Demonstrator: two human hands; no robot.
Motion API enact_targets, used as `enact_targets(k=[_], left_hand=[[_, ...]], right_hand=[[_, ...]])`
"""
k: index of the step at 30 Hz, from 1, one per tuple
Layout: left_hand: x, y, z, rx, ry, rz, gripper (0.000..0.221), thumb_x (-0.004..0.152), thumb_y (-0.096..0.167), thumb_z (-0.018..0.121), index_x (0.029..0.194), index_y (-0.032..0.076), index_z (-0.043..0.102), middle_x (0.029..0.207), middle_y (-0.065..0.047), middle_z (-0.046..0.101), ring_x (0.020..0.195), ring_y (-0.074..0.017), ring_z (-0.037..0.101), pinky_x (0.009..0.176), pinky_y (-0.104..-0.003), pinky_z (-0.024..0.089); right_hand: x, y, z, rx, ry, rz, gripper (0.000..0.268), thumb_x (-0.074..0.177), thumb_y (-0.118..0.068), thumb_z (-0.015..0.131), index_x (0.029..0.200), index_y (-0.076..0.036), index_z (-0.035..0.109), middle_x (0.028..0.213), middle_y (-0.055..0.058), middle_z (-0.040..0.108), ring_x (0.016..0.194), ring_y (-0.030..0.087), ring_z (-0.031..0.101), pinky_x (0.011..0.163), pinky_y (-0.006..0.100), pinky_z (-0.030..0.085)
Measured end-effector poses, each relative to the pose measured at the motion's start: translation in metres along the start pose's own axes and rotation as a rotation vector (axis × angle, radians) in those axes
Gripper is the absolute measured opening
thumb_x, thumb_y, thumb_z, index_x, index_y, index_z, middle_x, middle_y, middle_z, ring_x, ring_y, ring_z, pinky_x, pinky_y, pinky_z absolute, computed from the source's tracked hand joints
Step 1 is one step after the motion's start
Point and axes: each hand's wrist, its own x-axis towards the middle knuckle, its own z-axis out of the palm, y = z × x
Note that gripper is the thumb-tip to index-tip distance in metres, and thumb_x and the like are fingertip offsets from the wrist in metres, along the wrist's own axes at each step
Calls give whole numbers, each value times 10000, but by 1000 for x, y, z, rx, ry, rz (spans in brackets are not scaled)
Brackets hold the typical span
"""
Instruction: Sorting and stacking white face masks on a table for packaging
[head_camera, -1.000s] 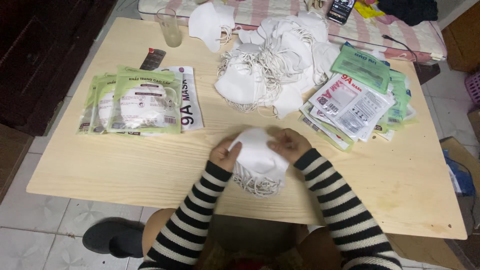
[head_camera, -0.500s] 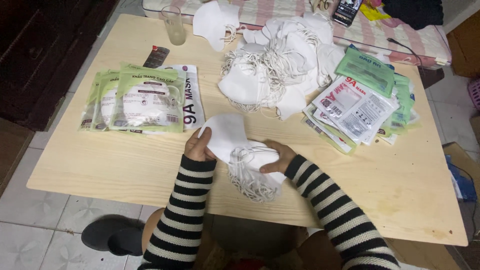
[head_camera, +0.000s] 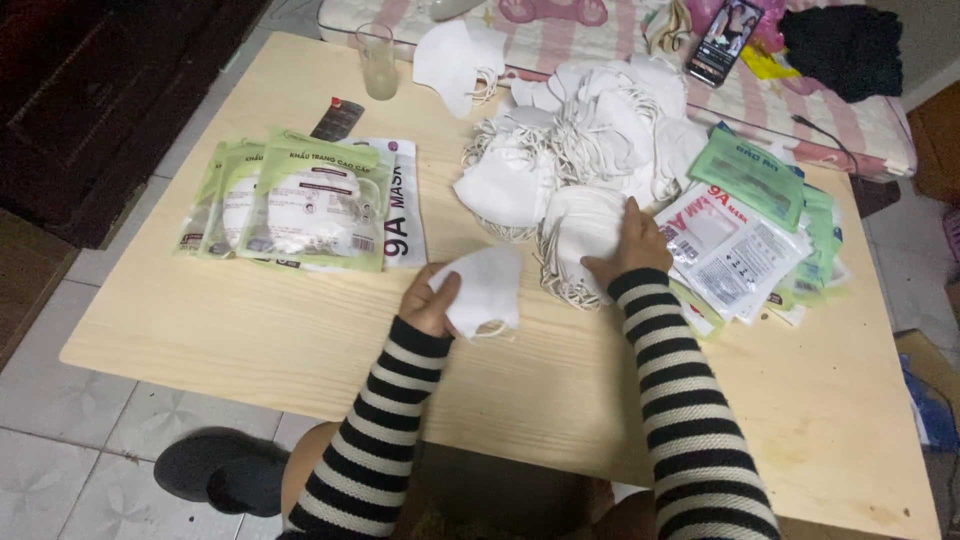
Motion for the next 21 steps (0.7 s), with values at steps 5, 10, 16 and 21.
enact_targets(k=[5,10,16,21], left_hand=[[-7,-7,7,29,-80,-53,204,933,139,710,1082,11,654,754,-152,694,613,-179,684,551,-265,602],[-6,-19,6,110,-201,-125,228,956,178,689,1118,19,658,774,-138,708,658,-165,691,579,-244,602],[-25,-15,20,180,-278,-219,205,972,168,680,1115,25,707,802,-112,733,689,-144,676,623,-248,597],[-20,-62,-2,174,-346,-359,275,996,167,666,1181,-36,670,925,-181,756,755,-195,707,689,-284,608]], right_hand=[[-15,9,29,-156,-9,-182,969,867,-515,658,1647,-193,182,1668,176,226,1525,393,216,1185,682,212],[-22,29,47,-226,-106,-261,857,959,-720,324,1650,-242,156,1707,148,148,1546,390,178,1188,687,148],[-29,52,65,-114,310,-401,846,912,-601,582,1589,-134,385,1582,218,407,1438,418,395,1130,623,326],[-23,72,80,-194,46,-336,918,866,-625,587,1611,-160,316,1377,139,612,1295,344,585,1082,491,447]])
